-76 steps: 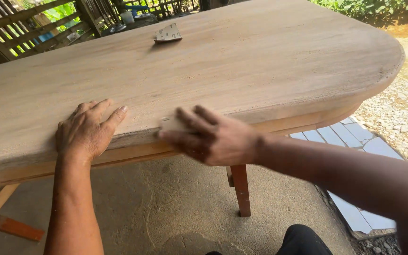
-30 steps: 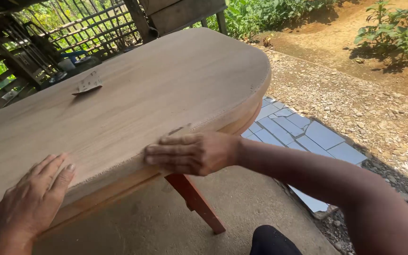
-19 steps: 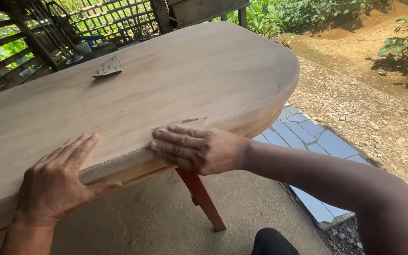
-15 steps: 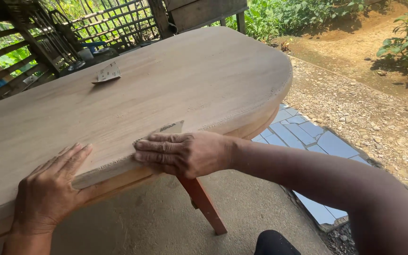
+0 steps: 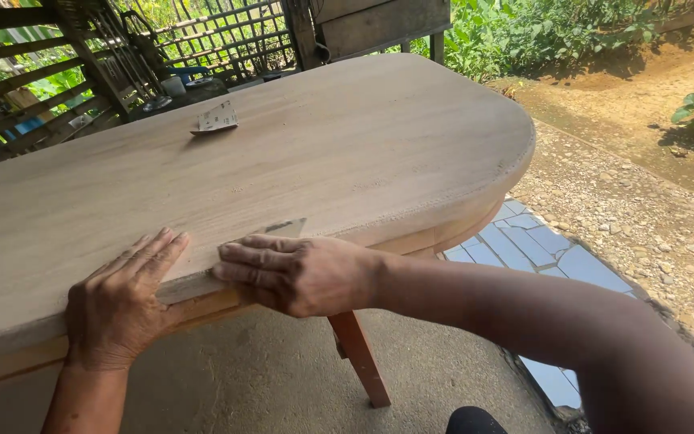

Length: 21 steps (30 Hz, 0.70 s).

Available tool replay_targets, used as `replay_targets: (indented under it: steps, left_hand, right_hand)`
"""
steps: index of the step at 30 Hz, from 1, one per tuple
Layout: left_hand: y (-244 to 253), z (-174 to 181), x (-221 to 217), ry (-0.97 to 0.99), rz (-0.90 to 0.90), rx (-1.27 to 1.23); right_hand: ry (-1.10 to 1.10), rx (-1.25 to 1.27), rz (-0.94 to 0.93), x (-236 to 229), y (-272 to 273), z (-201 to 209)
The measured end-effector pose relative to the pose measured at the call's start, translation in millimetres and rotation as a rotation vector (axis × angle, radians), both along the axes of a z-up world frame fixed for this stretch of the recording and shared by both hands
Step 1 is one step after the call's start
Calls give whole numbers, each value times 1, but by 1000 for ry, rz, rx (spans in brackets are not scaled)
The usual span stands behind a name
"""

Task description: Sanding the surface and edges of a wooden tabletop with sandpaper.

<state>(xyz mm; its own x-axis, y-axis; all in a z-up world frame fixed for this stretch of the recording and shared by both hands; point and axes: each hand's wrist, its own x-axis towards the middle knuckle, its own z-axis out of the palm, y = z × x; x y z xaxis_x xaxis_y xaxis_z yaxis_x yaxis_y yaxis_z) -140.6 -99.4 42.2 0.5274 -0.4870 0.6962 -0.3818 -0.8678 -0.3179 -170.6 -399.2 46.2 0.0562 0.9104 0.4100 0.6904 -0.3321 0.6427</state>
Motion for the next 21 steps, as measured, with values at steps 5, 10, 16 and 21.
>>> replay_targets:
  steps: [5,10,16,21]
  left_hand:
    - [1,-1,-4,-6,10,8]
    - [0,-2,2,-14,-62,-17]
    - [7,-7,7,-32,-1,13]
    - [-1,0,-12,-30,26,12]
  right_hand:
    - [95,48,123,2,-30,-4]
    - [-83,-36,-6,-11,-144,-5]
    - [-120,11,7,2,-41,-8]
    - [-1,110,77,-2,23,-14]
